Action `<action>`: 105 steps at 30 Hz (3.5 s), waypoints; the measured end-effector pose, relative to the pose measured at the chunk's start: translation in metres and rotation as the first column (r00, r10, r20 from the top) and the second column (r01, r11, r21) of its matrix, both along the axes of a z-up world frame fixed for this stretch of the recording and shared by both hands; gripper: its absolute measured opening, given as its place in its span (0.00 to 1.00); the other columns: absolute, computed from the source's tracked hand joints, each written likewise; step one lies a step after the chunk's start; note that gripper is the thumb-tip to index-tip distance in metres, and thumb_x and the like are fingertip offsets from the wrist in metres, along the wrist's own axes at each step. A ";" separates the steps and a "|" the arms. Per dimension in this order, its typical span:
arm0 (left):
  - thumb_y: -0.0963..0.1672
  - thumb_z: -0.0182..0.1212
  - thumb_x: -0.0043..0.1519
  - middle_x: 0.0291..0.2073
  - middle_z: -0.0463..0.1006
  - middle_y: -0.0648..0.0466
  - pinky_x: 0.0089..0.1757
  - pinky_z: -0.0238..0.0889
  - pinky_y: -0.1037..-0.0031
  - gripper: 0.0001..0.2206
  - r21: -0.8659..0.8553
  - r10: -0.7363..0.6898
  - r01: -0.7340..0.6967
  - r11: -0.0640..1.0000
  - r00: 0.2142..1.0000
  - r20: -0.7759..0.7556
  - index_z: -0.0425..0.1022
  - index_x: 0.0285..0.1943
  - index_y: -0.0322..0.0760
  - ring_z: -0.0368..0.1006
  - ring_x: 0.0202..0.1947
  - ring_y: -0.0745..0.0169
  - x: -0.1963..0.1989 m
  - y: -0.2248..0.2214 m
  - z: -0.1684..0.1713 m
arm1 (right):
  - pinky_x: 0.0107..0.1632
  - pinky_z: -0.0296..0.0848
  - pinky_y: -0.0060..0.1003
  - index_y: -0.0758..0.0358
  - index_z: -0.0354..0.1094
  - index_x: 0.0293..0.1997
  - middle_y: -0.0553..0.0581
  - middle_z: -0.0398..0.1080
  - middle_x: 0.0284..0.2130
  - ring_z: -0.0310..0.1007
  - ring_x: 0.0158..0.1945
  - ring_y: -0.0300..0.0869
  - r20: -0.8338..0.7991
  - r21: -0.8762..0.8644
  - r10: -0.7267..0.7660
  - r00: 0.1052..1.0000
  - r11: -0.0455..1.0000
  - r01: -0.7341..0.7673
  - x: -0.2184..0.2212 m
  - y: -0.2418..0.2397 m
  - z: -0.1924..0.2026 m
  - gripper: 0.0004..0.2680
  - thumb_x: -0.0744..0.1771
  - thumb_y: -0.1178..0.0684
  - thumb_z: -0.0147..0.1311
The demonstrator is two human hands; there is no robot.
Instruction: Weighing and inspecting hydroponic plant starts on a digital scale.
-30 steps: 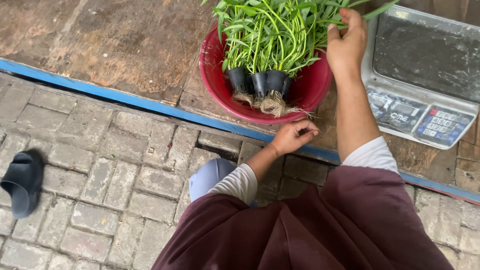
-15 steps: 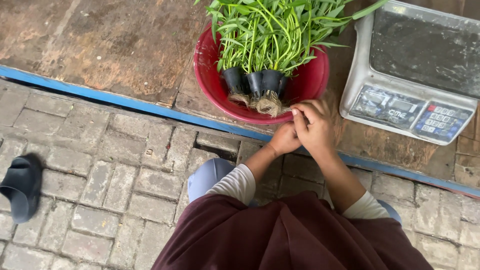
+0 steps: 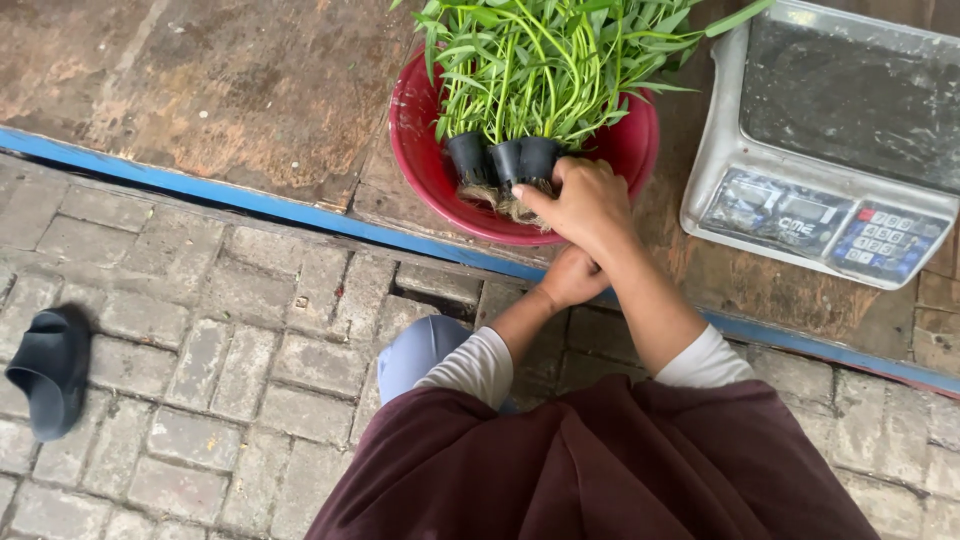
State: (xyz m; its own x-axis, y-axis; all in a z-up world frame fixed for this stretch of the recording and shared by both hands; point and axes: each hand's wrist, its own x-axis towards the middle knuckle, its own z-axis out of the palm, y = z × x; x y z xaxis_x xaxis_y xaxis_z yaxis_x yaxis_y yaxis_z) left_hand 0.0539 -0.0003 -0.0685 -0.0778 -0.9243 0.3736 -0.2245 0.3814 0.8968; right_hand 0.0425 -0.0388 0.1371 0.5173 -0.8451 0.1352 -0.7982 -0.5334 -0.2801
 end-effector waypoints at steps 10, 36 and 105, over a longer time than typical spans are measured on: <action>0.43 0.66 0.59 0.41 0.82 0.51 0.45 0.72 0.64 0.09 -0.010 -0.018 0.018 1.000 1.000 0.006 0.77 0.46 0.38 0.80 0.43 0.51 0.007 0.010 0.030 | 0.38 0.73 0.40 0.70 0.73 0.46 0.62 0.78 0.33 0.79 0.34 0.45 0.421 0.262 -0.144 0.896 0.965 0.032 -0.023 -0.018 -0.012 0.16 0.65 0.44 0.64; 0.42 0.63 0.64 0.48 0.79 0.49 0.54 0.66 0.65 0.10 0.003 -0.157 0.158 0.987 0.984 -0.086 0.78 0.52 0.35 0.74 0.50 0.56 0.003 0.007 0.001 | 0.46 0.71 0.53 0.69 0.70 0.46 0.67 0.75 0.36 0.74 0.41 0.59 0.398 -0.062 0.010 0.917 0.998 0.016 0.002 0.011 -0.042 0.17 0.67 0.41 0.62; 0.41 0.68 0.56 0.35 0.77 0.56 0.40 0.69 0.66 0.05 -0.426 0.386 -0.207 0.881 0.834 0.394 0.78 0.39 0.43 0.74 0.36 0.55 -0.038 0.018 0.083 | 0.50 0.72 0.44 0.66 0.73 0.45 0.60 0.71 0.43 0.72 0.47 0.53 0.503 -0.314 0.177 0.846 0.949 -0.012 -0.214 0.059 -0.138 0.06 0.67 0.57 0.60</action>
State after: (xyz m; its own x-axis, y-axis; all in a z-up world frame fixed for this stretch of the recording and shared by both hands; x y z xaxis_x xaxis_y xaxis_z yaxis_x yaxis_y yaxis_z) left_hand 0.0156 0.0175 0.0148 -0.0651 -0.7416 0.6676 -0.7249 0.4949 0.4791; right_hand -0.1717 0.0200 -0.0010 0.3755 -0.6756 0.6344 -0.5194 -0.7204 -0.4597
